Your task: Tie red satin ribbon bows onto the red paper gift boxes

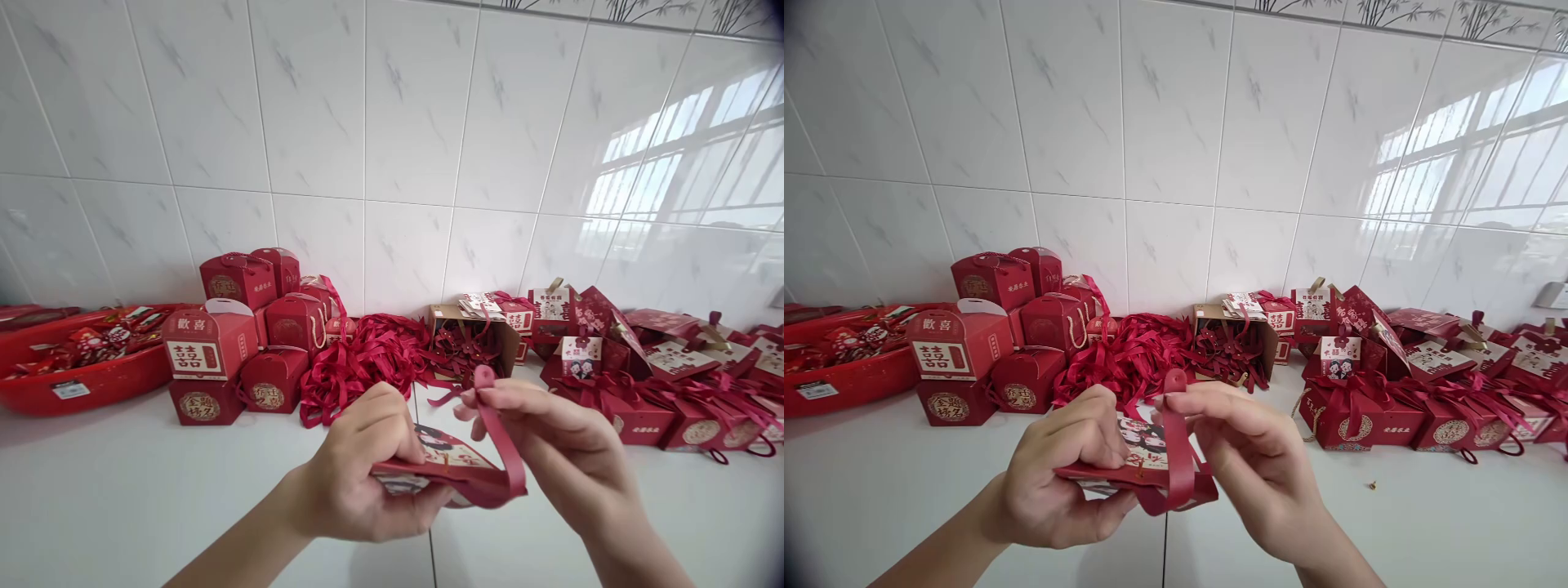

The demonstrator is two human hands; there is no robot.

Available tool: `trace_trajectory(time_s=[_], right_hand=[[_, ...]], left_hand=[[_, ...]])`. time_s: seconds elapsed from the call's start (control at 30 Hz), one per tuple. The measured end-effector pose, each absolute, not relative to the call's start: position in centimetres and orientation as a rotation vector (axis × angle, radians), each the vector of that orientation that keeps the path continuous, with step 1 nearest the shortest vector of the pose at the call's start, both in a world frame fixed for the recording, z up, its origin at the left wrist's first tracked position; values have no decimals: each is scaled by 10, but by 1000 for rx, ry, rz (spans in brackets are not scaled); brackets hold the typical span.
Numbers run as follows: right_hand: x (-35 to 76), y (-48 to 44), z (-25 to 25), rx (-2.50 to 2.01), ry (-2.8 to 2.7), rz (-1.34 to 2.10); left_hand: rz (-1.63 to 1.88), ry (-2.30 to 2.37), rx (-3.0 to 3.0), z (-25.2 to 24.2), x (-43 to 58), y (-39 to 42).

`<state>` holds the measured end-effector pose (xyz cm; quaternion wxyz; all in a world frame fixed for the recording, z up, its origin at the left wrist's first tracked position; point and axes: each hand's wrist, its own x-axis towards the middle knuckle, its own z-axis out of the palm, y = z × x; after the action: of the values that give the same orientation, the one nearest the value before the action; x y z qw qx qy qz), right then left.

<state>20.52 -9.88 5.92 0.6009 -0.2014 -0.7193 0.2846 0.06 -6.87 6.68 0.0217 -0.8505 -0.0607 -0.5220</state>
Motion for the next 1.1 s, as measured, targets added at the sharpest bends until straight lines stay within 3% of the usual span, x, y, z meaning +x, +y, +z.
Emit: trace_trajectory(time_s=[0.3, 0.83, 1.1], right_hand=[[195, -98, 65, -609, -1721, 1014], [192, -101, 65, -549, -1656, 1117], [191, -98, 68, -529, -1785, 904]], left_hand=[[-1621, -175, -2604, 69, 0, -68], [-1630, -200, -2620, 65, -4, -59], [-1636, -197, -2688, 63, -5, -56]])
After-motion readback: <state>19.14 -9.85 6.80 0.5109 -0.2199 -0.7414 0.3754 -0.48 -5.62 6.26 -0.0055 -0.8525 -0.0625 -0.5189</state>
